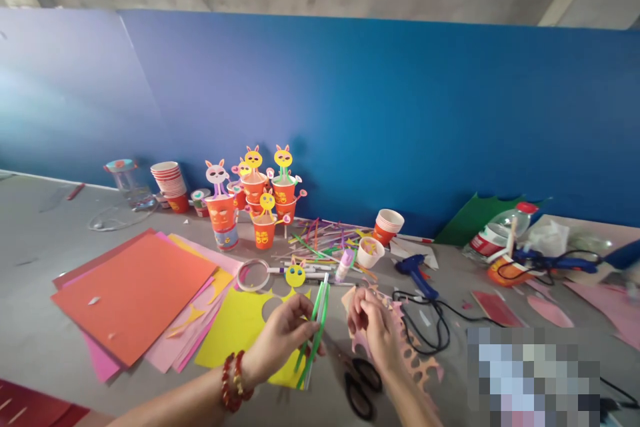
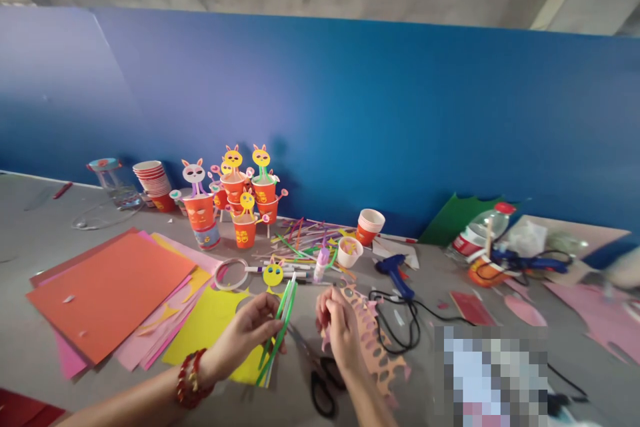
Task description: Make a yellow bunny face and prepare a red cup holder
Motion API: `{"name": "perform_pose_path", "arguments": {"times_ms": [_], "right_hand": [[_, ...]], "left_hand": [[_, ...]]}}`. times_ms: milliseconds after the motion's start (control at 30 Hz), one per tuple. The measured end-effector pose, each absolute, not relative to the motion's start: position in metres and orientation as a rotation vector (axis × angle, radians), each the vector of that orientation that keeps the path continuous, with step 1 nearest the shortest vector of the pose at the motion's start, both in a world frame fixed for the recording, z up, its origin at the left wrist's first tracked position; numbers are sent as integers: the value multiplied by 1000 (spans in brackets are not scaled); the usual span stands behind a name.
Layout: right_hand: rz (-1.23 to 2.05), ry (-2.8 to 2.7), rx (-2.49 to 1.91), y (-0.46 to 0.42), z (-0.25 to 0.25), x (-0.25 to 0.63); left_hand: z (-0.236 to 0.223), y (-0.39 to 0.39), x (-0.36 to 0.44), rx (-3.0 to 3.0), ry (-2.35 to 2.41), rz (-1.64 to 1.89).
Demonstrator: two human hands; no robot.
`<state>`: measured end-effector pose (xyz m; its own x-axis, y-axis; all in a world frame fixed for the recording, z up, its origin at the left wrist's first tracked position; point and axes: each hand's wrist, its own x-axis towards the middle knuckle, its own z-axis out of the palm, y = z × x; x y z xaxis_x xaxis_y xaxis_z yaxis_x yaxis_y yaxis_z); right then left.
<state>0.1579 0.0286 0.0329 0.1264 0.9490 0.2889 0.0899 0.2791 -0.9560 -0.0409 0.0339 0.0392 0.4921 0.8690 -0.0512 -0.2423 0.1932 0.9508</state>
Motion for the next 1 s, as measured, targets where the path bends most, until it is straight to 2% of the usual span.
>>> {"name": "perform_pose_path", "arguments": {"times_ms": [167,367,633,867,1000], "right_hand": [[867,-1258,-1110,24,18,153],[1060,-1341,-1038,15,28,144],[1119,-1382,-1059,15,24,144],[704,-1524,-1235,19,16,150],[954,-1490,-1120,18,22,146]], "left_hand": [[23,36,-38,1065,650,901],[20,30,-44,1024,639,854],[17,32,-48,991,586,889],[17,33,-48,994,599,881],[14,30,-46,1044,610,887]]}}
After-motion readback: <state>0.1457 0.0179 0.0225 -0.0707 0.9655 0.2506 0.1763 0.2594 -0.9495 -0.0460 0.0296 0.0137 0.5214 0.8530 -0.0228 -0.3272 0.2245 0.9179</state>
